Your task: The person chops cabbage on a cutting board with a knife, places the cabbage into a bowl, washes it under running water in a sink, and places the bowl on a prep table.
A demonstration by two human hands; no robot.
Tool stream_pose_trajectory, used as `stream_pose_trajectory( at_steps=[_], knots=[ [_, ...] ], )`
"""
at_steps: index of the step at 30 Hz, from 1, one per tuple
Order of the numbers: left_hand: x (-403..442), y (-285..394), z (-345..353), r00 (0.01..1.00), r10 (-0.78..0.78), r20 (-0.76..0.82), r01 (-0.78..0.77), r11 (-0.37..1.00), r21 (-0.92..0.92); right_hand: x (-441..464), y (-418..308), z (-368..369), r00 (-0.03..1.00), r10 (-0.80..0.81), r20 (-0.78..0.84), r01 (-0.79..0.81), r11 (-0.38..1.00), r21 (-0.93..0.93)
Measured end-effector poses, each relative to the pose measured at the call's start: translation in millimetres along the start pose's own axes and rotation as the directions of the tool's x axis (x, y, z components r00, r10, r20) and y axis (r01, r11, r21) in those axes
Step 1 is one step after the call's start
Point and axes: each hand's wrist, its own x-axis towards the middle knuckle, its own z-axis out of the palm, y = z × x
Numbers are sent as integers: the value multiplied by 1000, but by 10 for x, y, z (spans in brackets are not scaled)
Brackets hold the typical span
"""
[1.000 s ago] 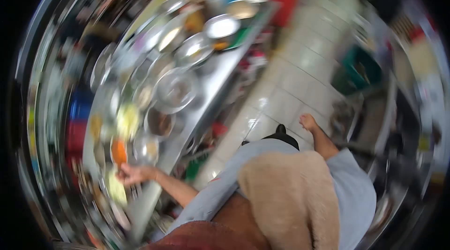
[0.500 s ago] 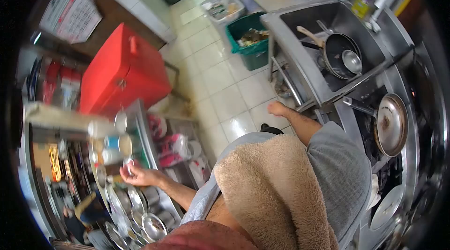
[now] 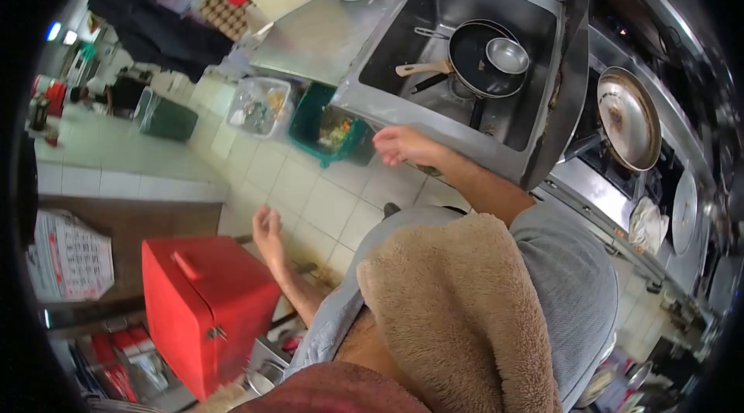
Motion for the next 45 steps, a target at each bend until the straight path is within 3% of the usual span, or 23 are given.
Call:
stream_pose_trajectory(
  at_steps=[2, 4, 6, 8, 10, 12, 15, 18, 20, 23, 24, 26, 28, 29, 31, 32, 34, 36, 38, 39, 40, 42, 45],
  knots=[
    [435, 169, 184, 999, 27, 45, -27, 999, 17, 82, -210, -232, 987, -38, -158, 80, 961, 264],
    [875, 320, 346, 979, 63, 195, -87, 990, 114, 110, -494, -452, 904, -148, -400, 254, 941, 225],
    [1286, 429, 560, 966, 98, 239, -116, 991, 64, 153, -761, -782, 793, -219, -569, 385, 903, 188],
    [1634, 547, 836, 903, 93, 420, -106, 994, 7, 228, -966, -1242, 671, -245, -700, 514, 834, 201],
    [1879, 624, 1166, 869, 172, 464, -175, 984, -38, 241, -1201, -1666, 541, -272, -796, 577, 808, 116],
    [2108, 602, 1549, 827, 166, 537, -111, 985, -134, 246, -1437, -2197, 454, -303, -838, 632, 772, 63],
    [2241, 874, 2063, 773, 83, 629, -101, 995, -8, 234, -1841, -2978, 264, -251, -931, 595, 803, -48],
    [2521, 1321, 2553, 683, 268, 680, -342, 939, -26, 247, -2095, -3792, 89, -225, -970, 523, 840, -147],
    [2900, 1617, 2954, 647, 429, 630, -543, 840, -14, 255, -2211, -4280, 9, -216, -976, 323, 925, -202],
    [3466, 2118, 3516, 572, 641, 511, -745, 667, -3, 356, -2267, -4833, 37, -221, -975, 347, 918, -195],
    [3650, 2287, 3691, 547, 687, 478, -786, 618, 12, 383, -2292, -4959, 124, -168, -978, 418, 902, -102],
    [3943, 2603, 3993, 550, 671, 498, -791, 610, 51, 417, -2230, -5293, 217, -114, -970, 479, 878, 4],
    [4361, 2707, 4341, 493, 595, 634, -828, 544, 133, 449, -2063, -5647, 365, -159, -917, 299, 953, -46],
    [4534, 2725, 4511, 492, 592, 638, -828, 545, 133, 428, -2142, -5486, 403, -138, -905, 368, 930, 22],
    [4811, 2752, 4824, 482, 386, 787, -845, 443, 301, 449, -2191, -5429, 358, -149, -922, 427, 904, 19],
    [4912, 2751, 4955, 474, 384, 792, -848, 443, 293, 461, -2198, -5403, 314, -163, -936, 484, 875, 10],
    [5046, 2727, 5187, 501, -6, 865, -802, 373, 467, 506, -2188, -5344, 253, -202, -946, 506, 861, -48],
    [5146, 2662, 5349, 449, -88, 889, -804, 394, 446, 501, -2165, -5355, 189, -239, -952, 521, 847, -109],
    [5196, 2532, 5452, 426, -263, 866, -869, 149, 472, 547, -2055, -5400, 177, -292, -940, 552, 820, -151],
    [5204, 2494, 5412, 450, -334, 828, -815, 225, 533, 569, -2042, -5353, 149, -303, -941, 490, 849, -196],
    [5221, 2468, 5363, 445, -341, 828, -815, 229, 533, 603, -2010, -5275, 151, -297, -943, 484, 854, -192],
    [5263, 2451, 5275, 469, -282, 837, -792, 284, 540, 693, -1934, -5032, -11, -273, -962, 468, 849, -246],
    [5286, 2527, 5293, 491, -167, 855, -772, 373, 515, 802, -1690, -4598, 66, -128, -990, 592, 803, -64]
  ],
)
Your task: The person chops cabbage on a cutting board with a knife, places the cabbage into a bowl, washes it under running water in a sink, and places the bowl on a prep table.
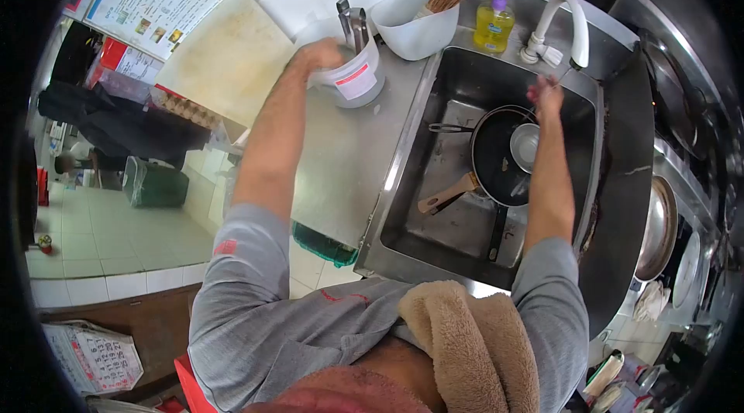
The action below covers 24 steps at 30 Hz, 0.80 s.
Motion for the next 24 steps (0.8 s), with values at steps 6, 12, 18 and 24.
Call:
stream_pose_trajectory(
  at_steps=[6, 12, 18, 24],
  knots=[
    [-657, 91, -396, 723, 81, -686, -247, 958, -147, -1336, 280, 114, 980, 84, 181, -30, 959, -283],
    [-1450, 592, -533, 619, -26, -785, -309, 911, -274, -2164, -306, 944, 839, -262, 477, 328, 943, -59],
    [-1871, 1278, -85, 720, 13, -694, -558, 605, -568, -2322, -514, 1259, 783, -178, 597, -30, 947, 321],
    [-1615, 1247, 160, 645, -20, -764, -445, 803, -397, -2390, -215, 1081, 703, 46, 710, -226, 961, 161]
  ],
)
